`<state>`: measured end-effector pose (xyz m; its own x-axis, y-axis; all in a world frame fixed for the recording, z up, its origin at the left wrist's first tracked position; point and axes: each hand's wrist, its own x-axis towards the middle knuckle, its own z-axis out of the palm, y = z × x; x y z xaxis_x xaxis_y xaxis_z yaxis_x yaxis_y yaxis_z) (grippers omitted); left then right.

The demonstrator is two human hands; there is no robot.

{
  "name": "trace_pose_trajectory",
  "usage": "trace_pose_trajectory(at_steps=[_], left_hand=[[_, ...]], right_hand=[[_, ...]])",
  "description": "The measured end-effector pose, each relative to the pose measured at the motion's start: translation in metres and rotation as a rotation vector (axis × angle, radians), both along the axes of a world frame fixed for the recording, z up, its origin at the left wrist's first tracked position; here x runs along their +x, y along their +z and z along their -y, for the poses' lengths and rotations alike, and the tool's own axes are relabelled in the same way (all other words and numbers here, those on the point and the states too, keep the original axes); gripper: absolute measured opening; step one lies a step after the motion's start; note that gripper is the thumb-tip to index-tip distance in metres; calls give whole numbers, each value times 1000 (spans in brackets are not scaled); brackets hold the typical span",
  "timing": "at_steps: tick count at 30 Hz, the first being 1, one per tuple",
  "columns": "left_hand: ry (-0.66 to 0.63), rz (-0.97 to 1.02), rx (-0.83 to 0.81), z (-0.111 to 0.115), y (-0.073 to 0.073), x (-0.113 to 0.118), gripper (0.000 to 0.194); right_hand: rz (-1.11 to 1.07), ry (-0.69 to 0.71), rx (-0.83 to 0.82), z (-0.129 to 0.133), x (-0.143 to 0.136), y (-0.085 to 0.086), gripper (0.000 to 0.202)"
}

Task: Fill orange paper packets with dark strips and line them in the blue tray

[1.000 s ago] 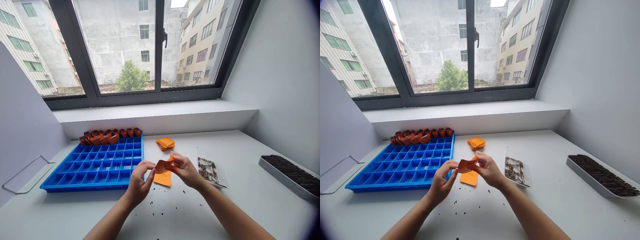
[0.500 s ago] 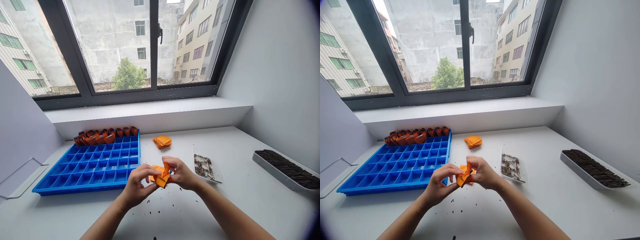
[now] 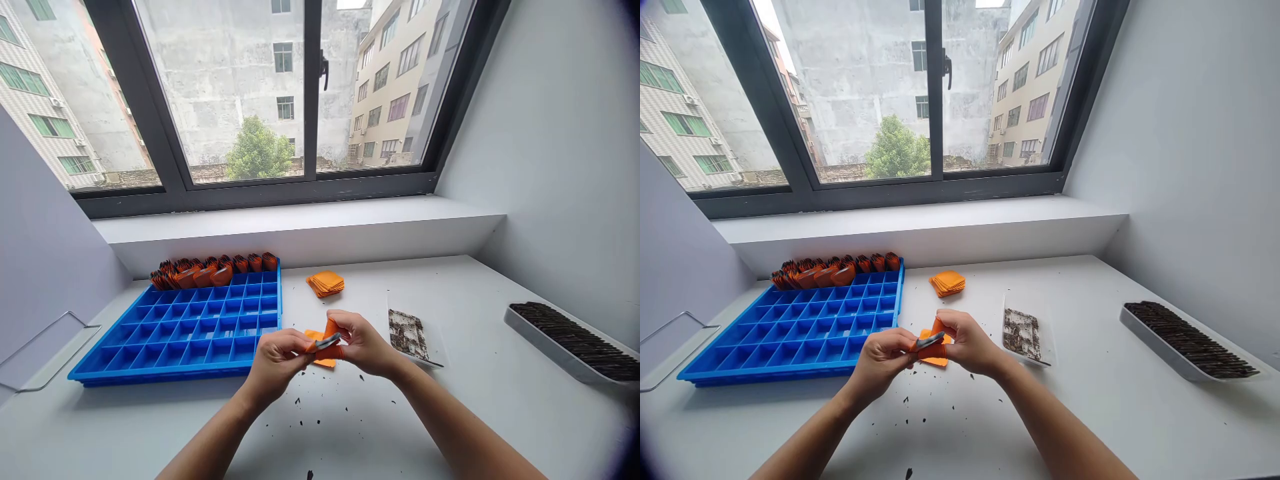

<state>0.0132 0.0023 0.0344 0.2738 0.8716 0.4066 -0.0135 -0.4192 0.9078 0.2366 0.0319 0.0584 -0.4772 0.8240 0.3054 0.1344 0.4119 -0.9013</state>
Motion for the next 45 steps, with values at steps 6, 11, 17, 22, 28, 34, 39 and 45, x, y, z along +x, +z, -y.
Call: trace_pose_trajectory(at_steps=[6,11,17,22,28,34,39,45], left_hand=[[31,-8,26,0,4,-1,9],[93,18,35,-1,1,-2,8],[107,-7,91,-1,-1,-2,9],[119,-14,100,0,0,-2,15],[173,-7,119,-1,1,-4,16],[230,4,156,-2,3,-5,17],[252,-6,130,-2,4,-6,20],[275,67,-7,-4,3,-7,21]], right_hand=[[170,-36,-35,-3,32,25,49],[441,-394,-3,-2,97,34,48],[1051,-487,-128,-3,156,13,40],[1119,-464,-147,-6,156,3,41],[1092,-453,-135,-13,147,1,31],[1092,-420,-173,-21,149,6,33],[1089,-337,-251,-29,159,21,32],[1229,-443,-174,-45,149,69,23]])
